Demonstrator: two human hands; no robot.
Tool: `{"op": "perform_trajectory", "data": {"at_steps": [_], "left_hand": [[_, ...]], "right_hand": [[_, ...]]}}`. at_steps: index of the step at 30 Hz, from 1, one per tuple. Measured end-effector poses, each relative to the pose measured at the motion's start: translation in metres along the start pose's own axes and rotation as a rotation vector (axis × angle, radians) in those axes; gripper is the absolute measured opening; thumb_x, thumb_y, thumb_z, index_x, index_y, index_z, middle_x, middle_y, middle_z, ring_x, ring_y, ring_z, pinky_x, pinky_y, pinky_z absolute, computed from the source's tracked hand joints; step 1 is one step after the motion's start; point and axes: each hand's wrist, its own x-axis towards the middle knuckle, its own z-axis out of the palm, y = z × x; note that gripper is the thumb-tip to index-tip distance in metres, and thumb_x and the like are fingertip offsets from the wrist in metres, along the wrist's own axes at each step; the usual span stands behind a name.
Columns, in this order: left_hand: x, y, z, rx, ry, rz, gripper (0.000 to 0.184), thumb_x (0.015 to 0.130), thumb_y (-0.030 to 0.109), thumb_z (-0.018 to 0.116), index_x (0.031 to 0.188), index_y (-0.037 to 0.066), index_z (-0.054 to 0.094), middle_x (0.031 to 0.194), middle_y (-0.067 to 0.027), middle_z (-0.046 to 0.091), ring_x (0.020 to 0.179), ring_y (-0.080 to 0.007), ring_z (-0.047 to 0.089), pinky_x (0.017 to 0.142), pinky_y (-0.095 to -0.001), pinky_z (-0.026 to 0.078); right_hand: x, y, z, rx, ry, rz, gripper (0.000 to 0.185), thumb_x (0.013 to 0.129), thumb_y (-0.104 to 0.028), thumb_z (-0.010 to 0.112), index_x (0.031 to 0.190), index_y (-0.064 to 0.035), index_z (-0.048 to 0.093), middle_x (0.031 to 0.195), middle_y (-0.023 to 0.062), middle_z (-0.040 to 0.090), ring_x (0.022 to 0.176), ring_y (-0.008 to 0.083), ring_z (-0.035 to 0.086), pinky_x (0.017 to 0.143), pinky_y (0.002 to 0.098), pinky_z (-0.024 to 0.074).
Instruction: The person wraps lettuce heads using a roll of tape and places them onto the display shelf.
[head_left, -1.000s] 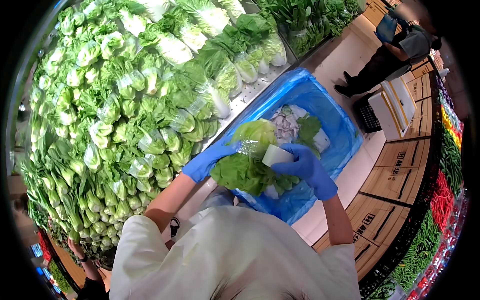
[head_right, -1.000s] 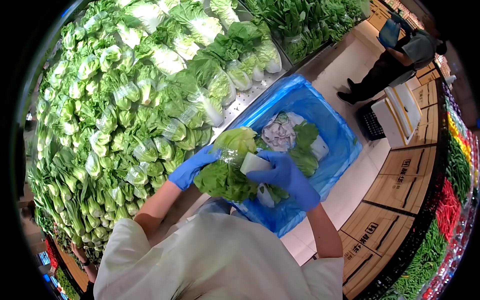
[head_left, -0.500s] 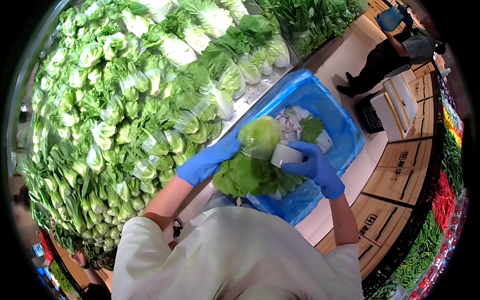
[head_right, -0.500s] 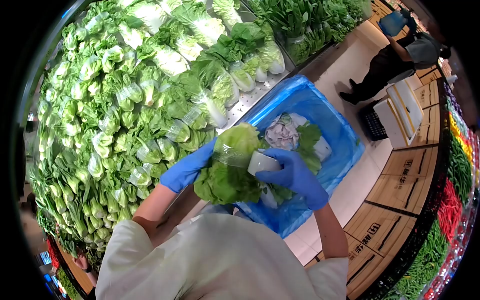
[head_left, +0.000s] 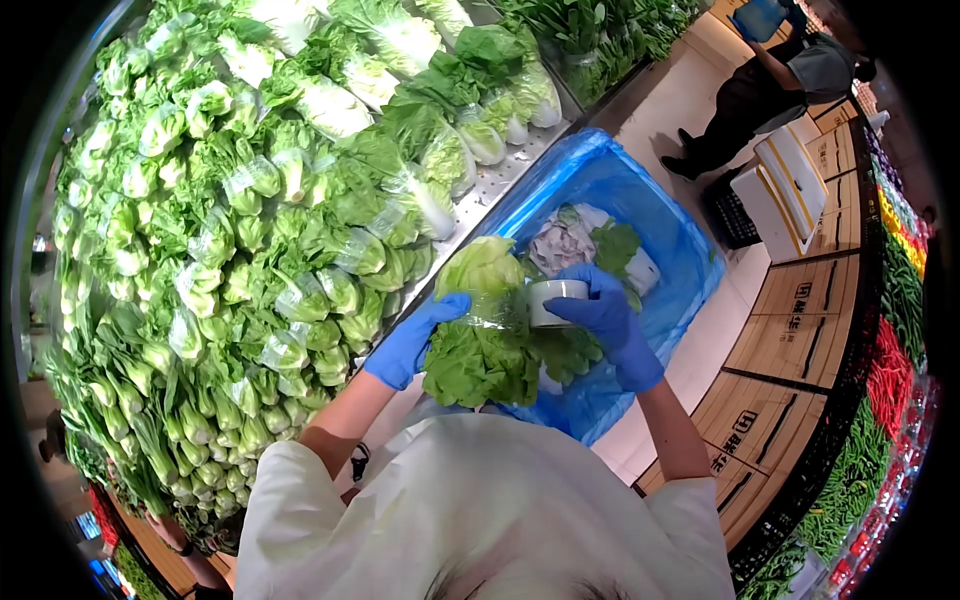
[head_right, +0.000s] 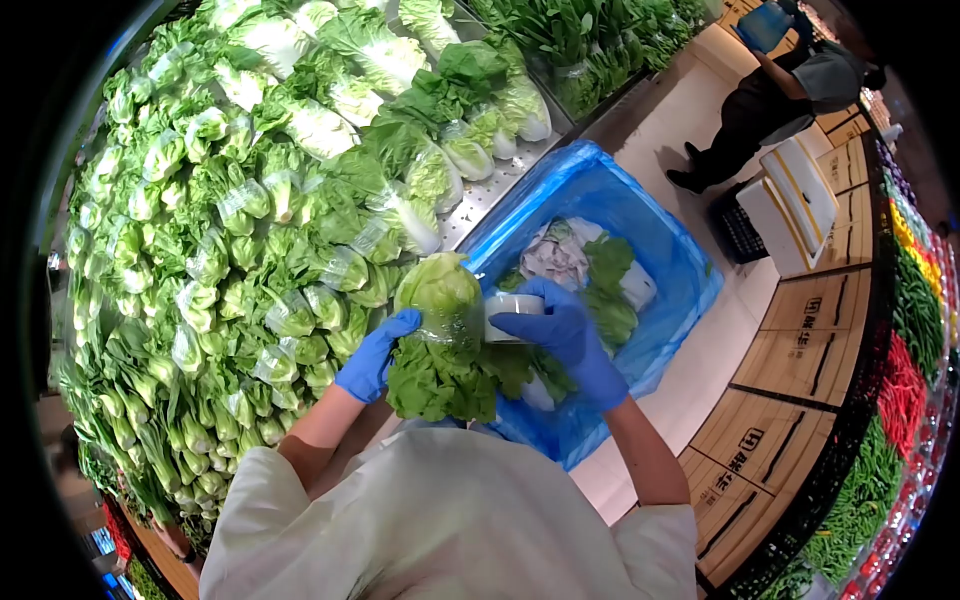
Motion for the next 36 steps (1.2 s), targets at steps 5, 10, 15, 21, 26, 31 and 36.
{"op": "perform_trajectory", "data": {"at_steps": [5,10,15,21,26,31,36], "left_hand": [[-0.007,-0.005,-0.004,-0.012,0.065,0.004,0.064,0.083,0.031,0.058,0.135,0.005,0.032,0.13,-0.0173,0.044,0.115,-0.0321,0.048,0.098,-0.0456,0.039],[-0.02,-0.015,-0.008,0.009,-0.02,0.016,0.074,0.081,0.047,0.055,0.138,0.007,0.029,0.136,-0.0166,0.038,0.121,-0.0314,0.042,0.103,-0.0453,0.034],[-0.011,-0.017,-0.004,-0.266,-0.27,-0.014,0.06,0.089,0.041,0.044,0.136,0.006,0.031,0.134,-0.0155,0.039,0.12,-0.0288,0.042,0.102,-0.0433,0.036],[-0.006,-0.014,0.001,-0.293,-0.52,0.023,0.041,0.096,0.026,0.037,0.131,0.004,0.038,0.128,-0.0144,0.044,0.117,-0.0257,0.046,0.1,-0.0399,0.039],[0.009,-0.036,-0.031,0.223,-0.376,0.339,0.051,0.092,0.034,0.04,0.132,0.003,0.035,0.128,-0.0153,0.043,0.116,-0.0276,0.045,0.099,-0.041,0.039],[0.018,0.008,-0.001,0.181,-0.236,0.305,0.06,0.085,0.033,0.053,0.134,0.004,0.033,0.13,-0.0156,0.041,0.118,-0.0301,0.043,0.101,-0.0431,0.037],[-0.006,0.023,0.051,-0.129,-0.278,0.193,0.073,0.073,0.021,0.07,0.133,0.003,0.034,0.127,-0.0155,0.047,0.113,-0.0295,0.05,0.097,-0.0433,0.042]], "right_hand": [[-0.006,0.005,0.013,0.238,0.006,-0.056,0.04,0.071,-0.017,0.07,0.105,-0.0034,0.055,0.098,0.0078,0.059,0.086,0.0145,0.057,0.079,0.0264,0.047],[-0.023,-0.031,0.007,0.305,-0.086,0.219,0.036,0.065,-0.016,0.069,0.095,-0.0038,0.053,0.101,0.0118,0.059,0.089,0.0186,0.058,0.08,0.0307,0.0486],[-0.028,-0.055,0.002,0.396,-0.191,0.107,0.035,0.061,-0.016,0.07,0.088,-0.0057,0.05,0.099,0.0126,0.06,0.091,0.0201,0.058,0.08,0.0321,0.0483],[-0.034,-0.071,0.007,0.255,-0.157,-0.001,0.032,0.061,-0.013,0.068,0.082,-0.0076,0.045,0.104,0.014,0.057,0.095,0.0207,0.054,0.085,0.0327,0.0433],[-0.012,-0.004,0.024,0.281,-0.098,0.005,0.037,0.068,-0.018,0.07,0.092,-0.0059,0.046,0.099,0.0109,0.055,0.093,0.0149,0.051,0.082,0.0306,0.0435],[0.021,0.085,0.007,0.001,-0.047,-0.044,0.033,0.079,-0.015,0.063,0.107,-0.0034,0.051,0.1,0.0099,0.058,0.09,0.014,0.055,0.077,0.0269,0.0456],[0.01,-0.004,-0.033,0.552,0.211,0.052,0.028,0.078,-0.015,0.059,0.102,-0.0018,0.054,0.101,0.01,0.059,0.091,0.0168,0.057,0.081,0.0266,0.0455]]}}
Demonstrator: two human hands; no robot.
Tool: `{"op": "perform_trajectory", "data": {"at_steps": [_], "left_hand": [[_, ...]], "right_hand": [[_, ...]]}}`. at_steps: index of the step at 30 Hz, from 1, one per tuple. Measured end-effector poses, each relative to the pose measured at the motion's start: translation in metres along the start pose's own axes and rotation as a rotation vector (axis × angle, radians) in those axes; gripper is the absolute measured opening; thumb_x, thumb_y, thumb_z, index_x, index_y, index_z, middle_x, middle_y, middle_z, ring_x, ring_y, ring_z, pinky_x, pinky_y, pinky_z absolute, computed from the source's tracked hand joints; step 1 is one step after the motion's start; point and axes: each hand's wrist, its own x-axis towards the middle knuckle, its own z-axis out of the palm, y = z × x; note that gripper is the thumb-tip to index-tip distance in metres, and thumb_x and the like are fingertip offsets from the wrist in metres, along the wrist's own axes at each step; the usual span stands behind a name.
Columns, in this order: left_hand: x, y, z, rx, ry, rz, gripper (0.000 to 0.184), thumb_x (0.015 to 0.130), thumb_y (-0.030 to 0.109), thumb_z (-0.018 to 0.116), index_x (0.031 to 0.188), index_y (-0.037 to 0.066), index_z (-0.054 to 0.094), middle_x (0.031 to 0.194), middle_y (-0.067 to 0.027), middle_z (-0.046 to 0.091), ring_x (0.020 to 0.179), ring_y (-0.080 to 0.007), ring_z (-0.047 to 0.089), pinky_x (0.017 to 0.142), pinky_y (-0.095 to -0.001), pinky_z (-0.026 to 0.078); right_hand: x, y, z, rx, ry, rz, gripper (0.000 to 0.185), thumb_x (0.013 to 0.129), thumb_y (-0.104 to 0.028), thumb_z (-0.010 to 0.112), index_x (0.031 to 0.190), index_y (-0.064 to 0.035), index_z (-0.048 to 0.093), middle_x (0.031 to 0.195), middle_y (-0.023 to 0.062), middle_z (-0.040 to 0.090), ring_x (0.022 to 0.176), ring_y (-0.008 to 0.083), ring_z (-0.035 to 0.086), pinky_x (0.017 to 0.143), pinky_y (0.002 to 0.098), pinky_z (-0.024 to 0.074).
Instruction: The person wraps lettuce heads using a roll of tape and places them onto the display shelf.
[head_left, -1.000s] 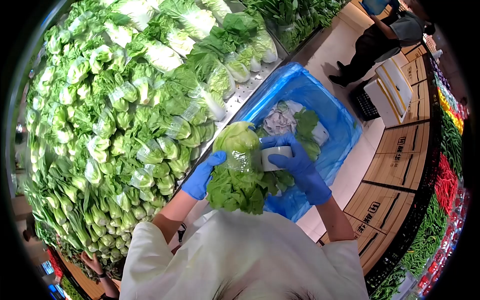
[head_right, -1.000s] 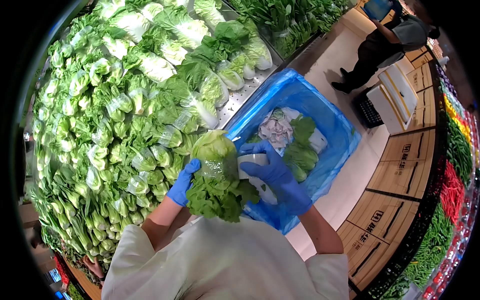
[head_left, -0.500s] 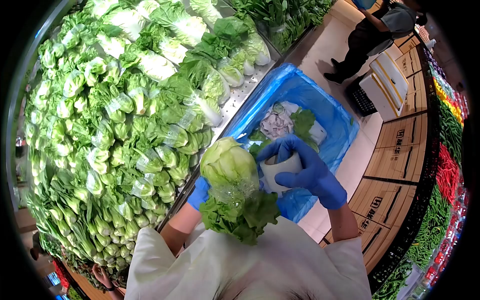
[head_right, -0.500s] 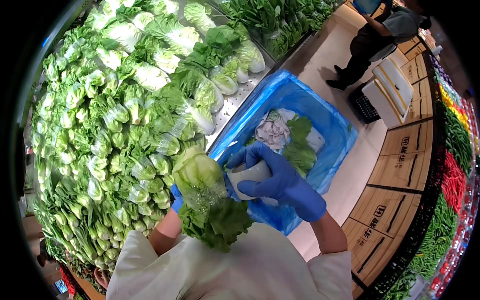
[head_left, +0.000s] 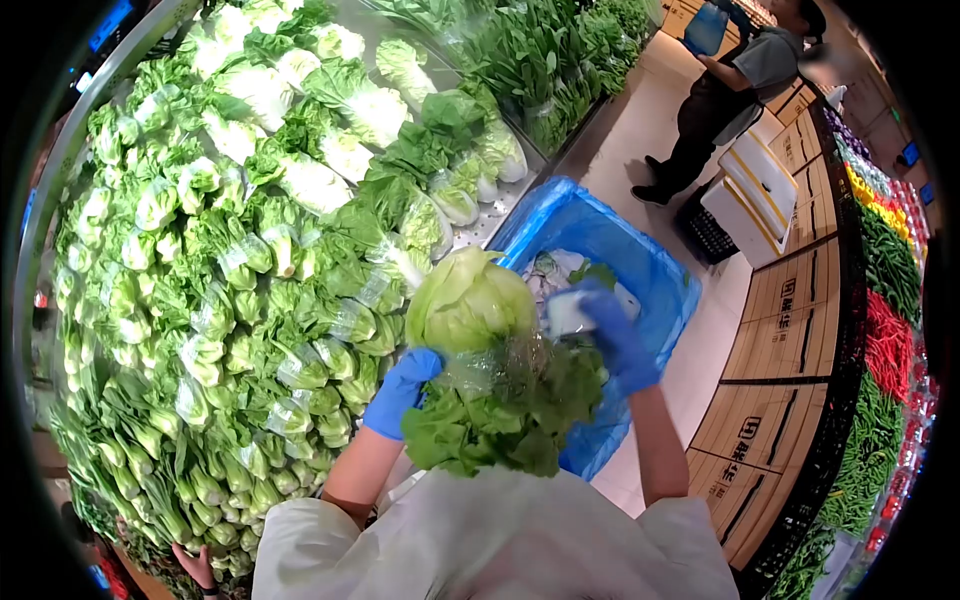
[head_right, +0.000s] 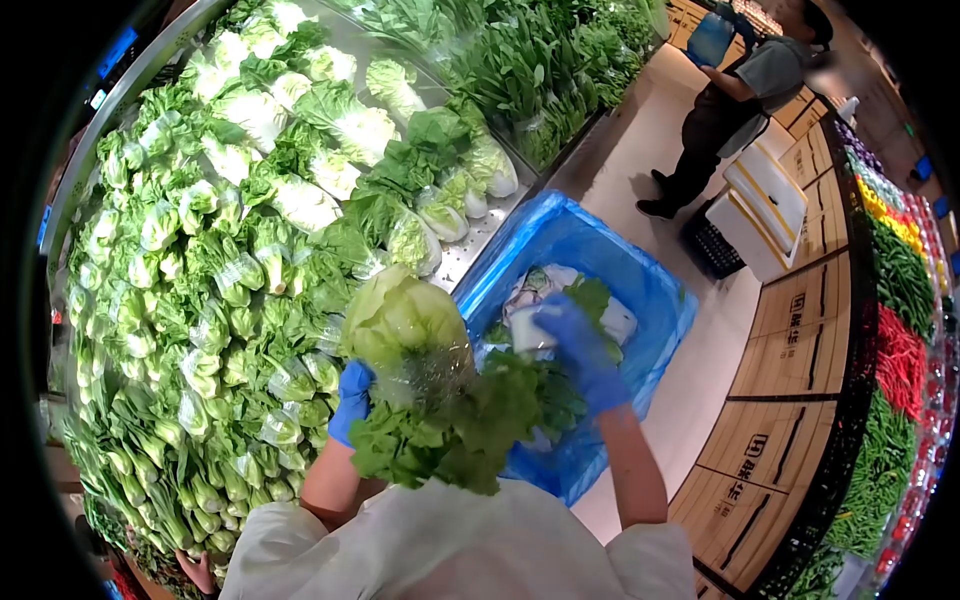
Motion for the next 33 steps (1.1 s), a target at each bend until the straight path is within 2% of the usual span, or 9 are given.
{"op": "perform_trajectory", "data": {"at_steps": [4,6,10,17,19,24,26,30,33], "left_hand": [[0.005,0.0,0.013,-0.024,0.083,-0.116,0.064,0.079,0.019,0.063,0.133,0.002,0.034,0.126,-0.0159,0.048,0.111,-0.0294,0.052,0.095,-0.0442,0.043],[0.007,-0.005,0.026,0.056,0.101,-0.075,0.06,0.082,0.02,0.059,0.134,0.003,0.033,0.126,-0.0151,0.048,0.111,-0.0272,0.052,0.096,-0.042,0.043],[0.01,-0.006,0.028,-0.007,0.137,-0.097,0.056,0.085,0.021,0.057,0.134,0.005,0.034,0.126,-0.013,0.048,0.113,-0.0252,0.051,0.096,-0.0394,0.042],[0.013,-0.009,0.007,-0.223,0.231,-0.102,0.051,0.088,0.02,0.054,0.134,0.008,0.035,0.127,-0.0119,0.048,0.113,-0.025,0.051,0.095,-0.0409,0.043],[0.006,-0.007,0.014,-0.058,0.255,-0.013,0.048,0.09,0.023,0.052,0.132,0.005,0.038,0.127,-0.0152,0.048,0.115,-0.0297,0.048,0.101,-0.0451,0.037],[0.008,-0.013,0.018,-0.045,0.256,-0.047,0.048,0.09,0.028,0.052,0.131,0.006,0.039,0.125,-0.0139,0.05,0.111,-0.0277,0.052,0.097,-0.0443,0.041],[0.009,-0.009,0.026,-0.081,0.266,-0.026,0.049,0.09,0.03,0.051,0.131,0.006,0.039,0.124,-0.0135,0.051,0.11,-0.0271,0.053,0.096,-0.0439,0.042],[-0.004,-0.005,0.041,-0.186,0.193,-0.028,0.051,0.091,0.035,0.049,0.132,0.006,0.038,0.126,-0.0135,0.049,0.11,-0.0266,0.052,0.095,-0.0422,0.043],[-0.019,-0.006,0.035,0.085,0.201,0.016,0.055,0.091,0.036,0.049,0.134,0.006,0.034,0.13,-0.0128,0.046,0.115,-0.0257,0.049,0.098,-0.0405,0.04]], "right_hand": [[-0.015,-0.057,0.022,-0.195,-0.356,-0.184,0.043,0.067,-0.019,0.063,0.105,-0.0005,0.052,0.1,0.0051,0.057,0.089,0.0153,0.056,0.081,0.0296,0.0468],[-0.019,-0.059,0.044,-0.749,-0.344,-0.221,0.046,0.062,-0.014,0.06,0.105,-0.0012,0.052,0.099,0.0043,0.055,0.089,0.0133,0.053,0.081,0.0254,0.0438],[-0.004,-0.04,0.044,-0.572,-0.301,0.1,0.04,0.07,-0.017,0.058,0.107,-0.0027,0.053,0.096,0.0015,0.051,0.087,0.0099,0.047,0.078,0.0217,0.0396],[0.04,0.013,0.011,-0.684,-0.433,-0.125,0.025,0.084,-0.028,0.058,0.095,-0.0059,0.055,0.085,0.0003,0.053,0.079,0.007,0.048,0.07,0.0223,0.041],[0.045,0.01,0.003,-0.485,-0.321,0.077,0.027,0.081,-0.017,0.049,0.103,-0.0015,0.055,0.096,0.0026,0.053,0.083,0.0072,0.048,0.071,0.0205,0.0417],[0.033,-0.01,0.03,-0.749,-0.433,0.032,0.039,0.082,-0.018,0.049,0.116,0.0007,0.051,0.105,0.0046,0.054,0.09,0.0092,0.05,0.079,0.0224,0.0425],[0.05,0.006,0.02,-0.547,-0.479,-0.123,0.025,0.085,-0.029,0.057,0.093,-0.0055,0.054,0.084,-0.0007,0.052,0.079,0.0062,0.048,0.071,0.0215,0.0407],[0.043,0.018,0.027,-0.48,-0.508,-0.103,0.026,0.088,-0.03,0.054,0.1,-0.0068,0.054,0.088,-0.0011,0.054,0.083,0.0063,0.049,0.075,0.0223,0.0418],[0.061,0.041,0.018,-0.216,-0.371,0.059,0.029,0.09,-0.033,0.052,0.106,-0.0088,0.054,0.094,-0.0005,0.057,0.083,0.008,0.055,0.07,0.0236,0.0464]]}}
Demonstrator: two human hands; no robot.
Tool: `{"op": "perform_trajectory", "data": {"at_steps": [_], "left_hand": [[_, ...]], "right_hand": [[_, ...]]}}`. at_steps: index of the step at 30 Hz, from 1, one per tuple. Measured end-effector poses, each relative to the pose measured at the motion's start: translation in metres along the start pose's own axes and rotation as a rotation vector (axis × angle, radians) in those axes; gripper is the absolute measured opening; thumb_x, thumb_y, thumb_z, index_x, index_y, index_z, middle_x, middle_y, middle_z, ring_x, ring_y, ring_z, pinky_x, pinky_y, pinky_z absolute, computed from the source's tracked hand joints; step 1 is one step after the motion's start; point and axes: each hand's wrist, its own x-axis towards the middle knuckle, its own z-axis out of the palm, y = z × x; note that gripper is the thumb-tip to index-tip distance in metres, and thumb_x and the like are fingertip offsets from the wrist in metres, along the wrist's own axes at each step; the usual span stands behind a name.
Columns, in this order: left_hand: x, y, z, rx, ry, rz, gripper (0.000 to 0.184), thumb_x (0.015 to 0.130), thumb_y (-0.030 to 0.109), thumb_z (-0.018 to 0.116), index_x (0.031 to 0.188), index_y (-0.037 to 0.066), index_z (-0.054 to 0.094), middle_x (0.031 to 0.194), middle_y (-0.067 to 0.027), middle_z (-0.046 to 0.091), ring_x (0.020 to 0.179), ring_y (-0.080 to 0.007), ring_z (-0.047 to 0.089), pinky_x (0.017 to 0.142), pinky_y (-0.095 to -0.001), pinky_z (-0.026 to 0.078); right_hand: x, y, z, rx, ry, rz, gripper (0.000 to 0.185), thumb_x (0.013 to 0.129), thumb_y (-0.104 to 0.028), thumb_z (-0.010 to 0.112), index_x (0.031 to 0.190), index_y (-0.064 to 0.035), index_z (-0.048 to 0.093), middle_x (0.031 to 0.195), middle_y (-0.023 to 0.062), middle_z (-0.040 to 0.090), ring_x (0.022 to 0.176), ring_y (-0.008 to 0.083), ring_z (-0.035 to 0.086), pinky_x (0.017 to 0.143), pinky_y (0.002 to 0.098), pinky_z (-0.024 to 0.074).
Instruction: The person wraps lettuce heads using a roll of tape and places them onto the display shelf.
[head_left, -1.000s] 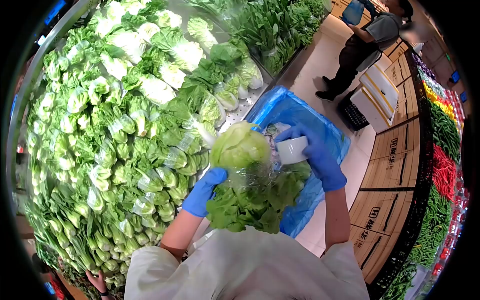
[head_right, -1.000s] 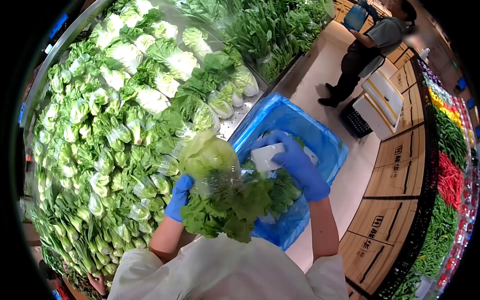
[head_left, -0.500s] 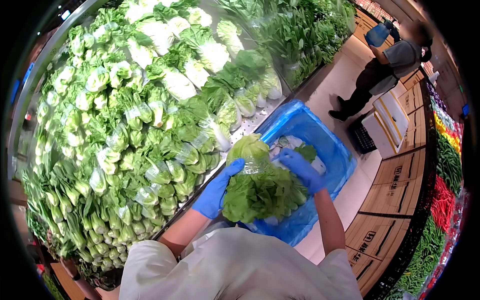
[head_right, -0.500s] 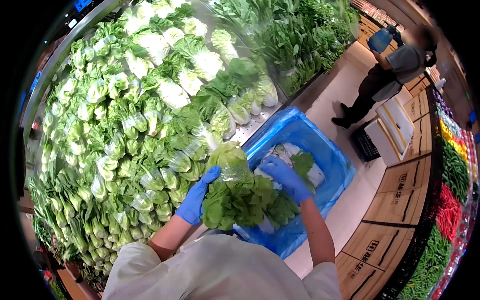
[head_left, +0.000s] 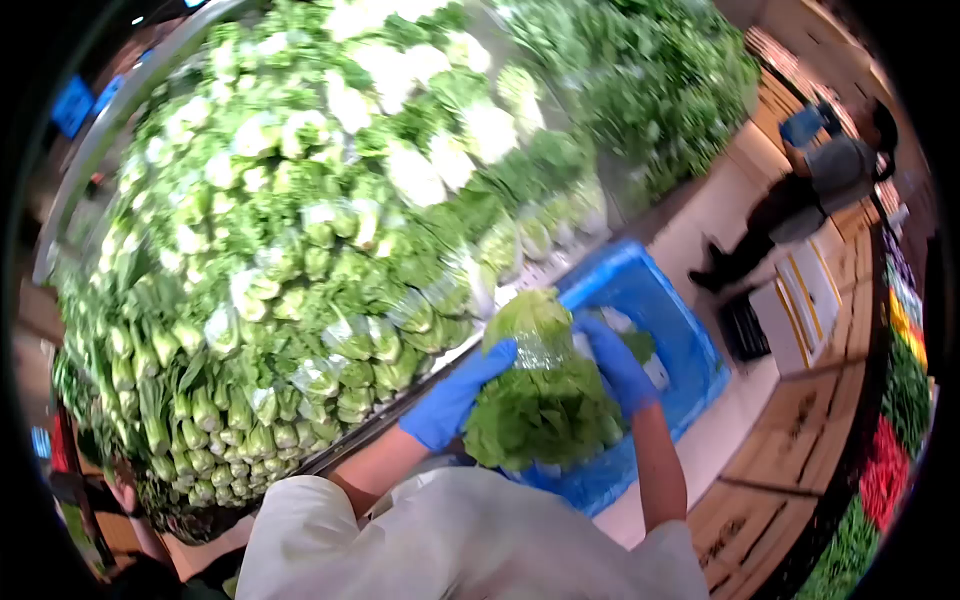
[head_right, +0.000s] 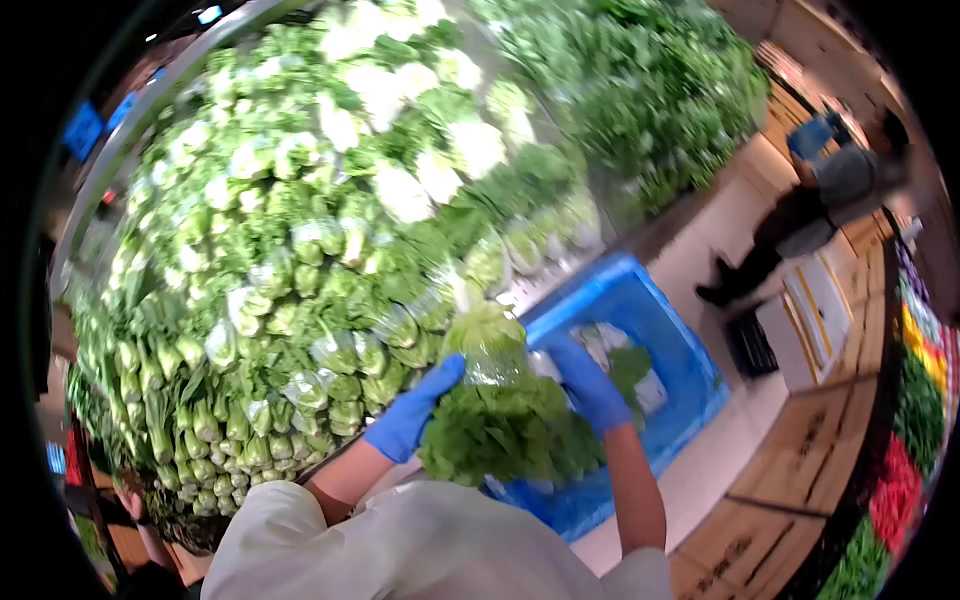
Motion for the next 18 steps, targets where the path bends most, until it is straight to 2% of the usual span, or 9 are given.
{"op": "perform_trajectory", "data": {"at_steps": [2,3,5,7,8,10,12,14,18], "left_hand": [[-0.003,-0.003,-0.034,0.097,0.095,0.113,0.053,0.09,0.027,0.051,0.134,0.005,0.034,0.128,-0.0103,0.047,0.114,-0.0212,0.05,0.097,-0.0372,0.041],[-0.003,0.002,-0.052,0.241,0.174,0.21,0.052,0.089,0.024,0.052,0.134,0.005,0.035,0.128,-0.0091,0.047,0.113,-0.0195,0.05,0.096,-0.036,0.042],[-0.029,0.033,-0.028,0.343,0.195,0.355,0.049,0.088,0.02,0.052,0.132,0.005,0.037,0.126,-0.007,0.048,0.113,-0.0167,0.049,0.096,-0.0334,0.042],[-0.048,0.057,-0.039,0.297,0.397,0.397,0.05,0.087,0.018,0.054,0.132,0.006,0.037,0.126,-0.0052,0.047,0.114,-0.0157,0.049,0.096,-0.0309,0.041],[-0.05,0.063,-0.049,0.061,0.394,0.414,0.051,0.085,0.02,0.058,0.131,0.007,0.039,0.128,-0.0041,0.046,0.114,-0.0149,0.049,0.094,-0.0294,0.042],[-0.052,0.075,-0.069,0.217,0.412,0.543,0.053,0.085,0.02,0.059,0.132,0.007,0.038,0.128,-0.0039,0.046,0.115,-0.0137,0.047,0.096,-0.0284,0.04],[-0.047,0.098,-0.078,0.04,0.482,0.536,0.058,0.086,0.026,0.06,0.136,0.008,0.036,0.132,-0.001,0.043,0.119,-0.0117,0.042,0.099,-0.0265,0.036],[-0.049,0.125,-0.095,-0.041,0.5,0.558,0.06,0.086,0.029,0.058,0.137,0.007,0.034,0.135,-0.0005,0.04,0.121,-0.0114,0.04,0.1,-0.0266,0.034],[-0.06,0.177,-0.131,0.021,0.574,0.7,0.061,0.088,0.033,0.056,0.138,0.009,0.032,0.14,-0.0004,0.035,0.127,-0.0113,0.034,0.103,-0.0268,0.031]], "right_hand": [[-0.002,0.007,-0.003,0.216,0.154,0.084,0.045,0.094,-0.043,0.037,0.114,-0.0051,0.05,0.104,0.0058,0.059,0.09,0.0145,0.059,0.082,0.0273,0.0486],[-0.003,0.008,0.001,0.17,0.271,0.095,0.045,0.095,-0.043,0.034,0.112,-0.0058,0.051,0.102,0.0073,0.06,0.087,0.0162,0.061,0.079,0.0279,0.0501],[0.003,0.035,-0.018,0.138,0.218,0.113,0.043,0.095,-0.043,0.035,0.111,-0.007,0.051,0.098,0.0081,0.062,0.082,0.0189,0.063,0.071,0.0334,0.0531],[0.01,0.057,-0.023,0.239,0.309,0.12,0.038,0.095,-0.04,0.038,0.107,-0.0073,0.053,0.096,0.0088,0.062,0.077,0.0206,0.064,0.064,0.0346,0.0542],[0.001,0.044,-0.011,0.174,0.232,0.174,0.027,0.089,-0.036,0.053,0.104,-0.0128,0.054,0.092,0.0004,0.058,0.082,0.0116,0.059,0.069,0.0273,0.0496],[0.005,0.049,-0.005,0.143,0.232,0.167,0.026,0.089,-0.035,0.053,0.102,-0.0132,0.055,0.091,0.0006,0.058,0.08,0.0113,0.059,0.066,0.0269,0.0492],[0.015,0.051,0.001,0.109,0.235,0.146,0.024,0.089,-0.035,0.052,0.1,-0.0136,0.055,0.09,0.0007,0.058,0.078,0.011,0.059,0.063,0.0265,0.0489],[0.026,0.05,0.012,0.178,0.287,0.114,0.036,0.093,-0.041,0.042,0.103,-0.0088,0.055,0.09,0.0066,0.063,0.074,0.0194,0.064,0.059,0.0339,0.0537],[0.063,0.047,0.028,0.108,0.266,0.228,0.034,0.091,-0.042,0.047,0.098,-0.0104,0.056,0.084,0.0065,0.063,0.07,0.0199,0.063,0.057,0.0342,0.0526]]}}
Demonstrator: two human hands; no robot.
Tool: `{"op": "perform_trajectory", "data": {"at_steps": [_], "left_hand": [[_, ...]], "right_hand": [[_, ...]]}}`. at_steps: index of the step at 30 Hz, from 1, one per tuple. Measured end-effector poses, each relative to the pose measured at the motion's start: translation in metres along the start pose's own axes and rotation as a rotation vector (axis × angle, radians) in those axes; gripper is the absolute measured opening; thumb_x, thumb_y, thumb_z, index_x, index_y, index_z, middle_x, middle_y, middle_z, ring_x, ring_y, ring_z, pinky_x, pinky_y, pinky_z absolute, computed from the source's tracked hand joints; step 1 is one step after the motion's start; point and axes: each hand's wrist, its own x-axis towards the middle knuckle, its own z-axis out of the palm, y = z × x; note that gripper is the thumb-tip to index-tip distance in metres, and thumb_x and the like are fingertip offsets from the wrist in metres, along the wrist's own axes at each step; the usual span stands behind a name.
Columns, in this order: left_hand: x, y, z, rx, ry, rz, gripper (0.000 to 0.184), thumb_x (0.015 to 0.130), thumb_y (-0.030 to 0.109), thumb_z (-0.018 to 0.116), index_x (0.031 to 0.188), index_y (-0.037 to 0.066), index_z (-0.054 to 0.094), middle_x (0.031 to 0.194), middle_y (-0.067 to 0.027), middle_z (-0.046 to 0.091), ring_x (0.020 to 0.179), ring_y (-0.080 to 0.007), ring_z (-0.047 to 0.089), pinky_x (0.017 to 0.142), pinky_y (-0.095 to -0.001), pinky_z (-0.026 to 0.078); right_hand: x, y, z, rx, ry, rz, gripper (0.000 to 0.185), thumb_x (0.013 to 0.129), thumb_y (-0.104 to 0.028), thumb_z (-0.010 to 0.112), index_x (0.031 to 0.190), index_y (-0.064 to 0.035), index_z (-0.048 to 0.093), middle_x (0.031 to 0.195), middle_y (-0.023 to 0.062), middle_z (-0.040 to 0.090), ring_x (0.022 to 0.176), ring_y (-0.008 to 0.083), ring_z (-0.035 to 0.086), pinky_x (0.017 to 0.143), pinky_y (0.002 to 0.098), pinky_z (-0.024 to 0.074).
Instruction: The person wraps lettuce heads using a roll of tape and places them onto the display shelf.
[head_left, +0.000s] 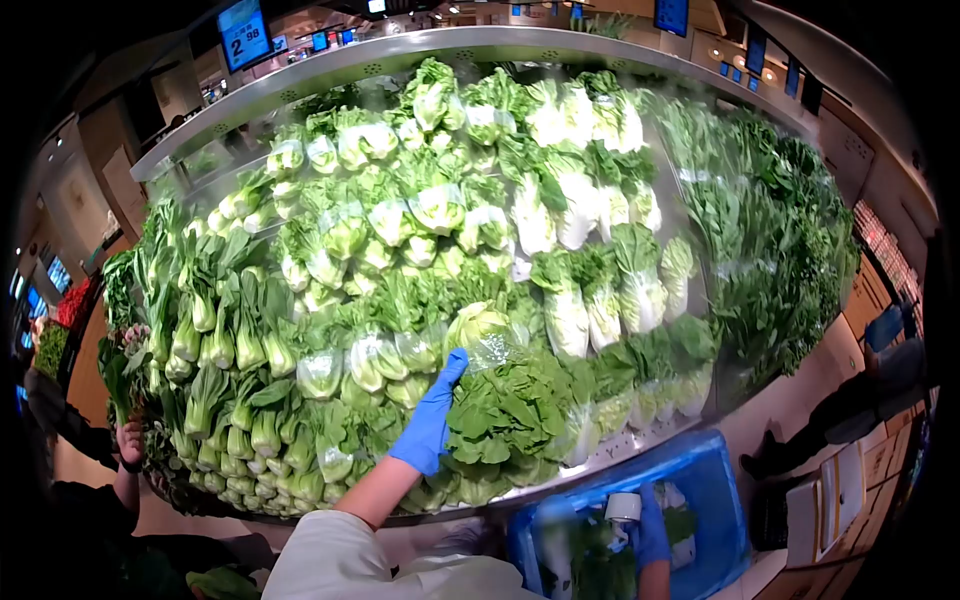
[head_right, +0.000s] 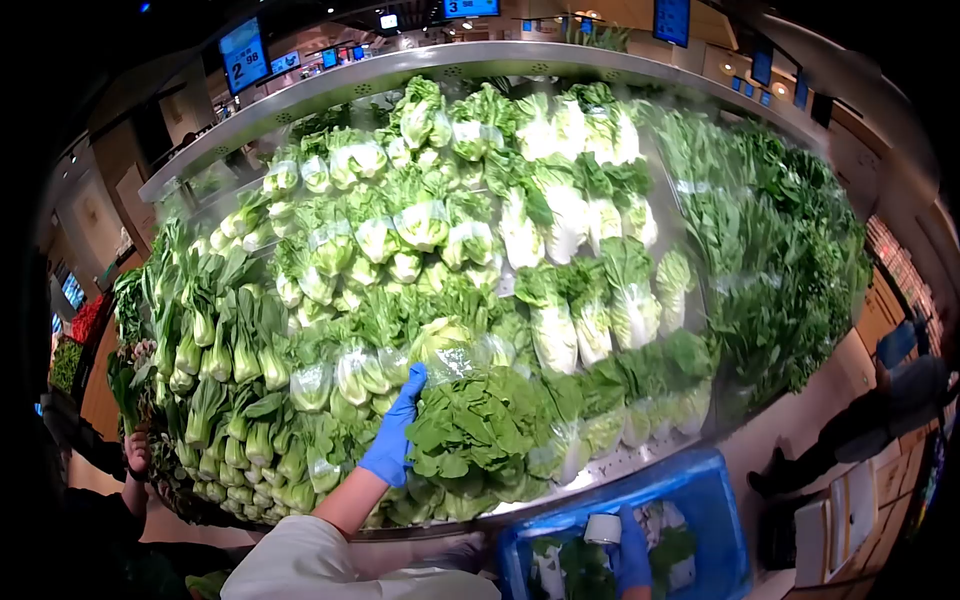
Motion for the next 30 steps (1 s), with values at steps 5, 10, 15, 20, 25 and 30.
{"op": "perform_trajectory", "data": {"at_steps": [5,10,15,20,25,30], "left_hand": [[0.031,0.073,-0.015,-0.258,-0.178,-0.019,0.046,0.088,0.028,0.056,0.129,0.01,0.045,0.129,-0.0046,0.048,0.113,-0.0165,0.051,0.096,-0.0339,0.042],[0.021,0.101,0.003,-0.378,-0.45,-0.104,0.041,0.085,0.02,0.06,0.123,0.009,0.051,0.12,-0.0029,0.055,0.104,-0.0173,0.057,0.089,-0.0334,0.047],[0.047,0.058,-0.018,-0.315,-0.301,-0.062,0.043,0.084,0.019,0.061,0.124,0.008,0.049,0.119,-0.0034,0.055,0.104,-0.0172,0.057,0.089,-0.0329,0.047],[0.056,0.02,-0.016,-0.273,-0.234,-0.079,0.045,0.083,0.017,0.062,0.124,0.008,0.048,0.118,-0.004,0.055,0.103,-0.0171,0.057,0.088,-0.0324,0.047],[0.052,-0.006,-0.011,-0.232,-0.216,-0.103,0.047,0.082,0.016,0.063,0.125,0.007,0.046,0.117,-0.0045,0.055,0.103,-0.017,0.058,0.088,-0.0319,0.048],[0.045,-0.018,-0.004,-0.196,-0.213,-0.114,0.049,0.082,0.015,0.064,0.126,0.006,0.044,0.116,-0.005,0.056,0.102,-0.0169,0.058,0.088,-0.0315,0.048]], "right_hand": [[0.017,-0.016,0.066,0.018,0.003,0.001,0.039,0.089,-0.046,0.048,0.097,-0.0085,0.056,0.083,0.0082,0.063,0.07,0.02,0.063,0.06,0.0332,0.0528],[0.024,-0.071,0.137,0.034,-0.45,0.136,0.032,0.086,-0.033,0.05,0.086,-0.0021,0.058,0.086,0.0143,0.062,0.077,0.0279,0.063,0.069,0.0399,0.0525],[0.006,-0.116,0.197,0.058,-0.673,-0.071,0.03,0.079,-0.029,0.056,0.083,0.0005,0.056,0.086,0.0157,0.059,0.076,0.0302,0.059,0.073,0.0408,0.0492],[-0.042,-0.154,0.239,-0.309,-0.622,-0.307,0.04,0.076,-0.016,0.061,0.113,-0.0023,0.053,0.087,0.0101,0.06,0.077,0.0168,0.058,0.076,0.0279,0.0468],[-0.04,-0.146,0.246,-0.754,-0.544,-0.487,0.056,0.076,-0.016,0.07,0.125,-0.0047,0.046,0.091,0.0059,0.061,0.079,0.0113,0.055,0.074,0.0247,0.0451],[-0.041,-0.138,0.22,-0.415,-0.59,-0.351,0.043,0.076,-0.016,0.069,0.111,0.0027,0.054,0.091,0.0043,0.061,0.08,0.0107,0.056,0.073,0.0229,0.0443]]}}
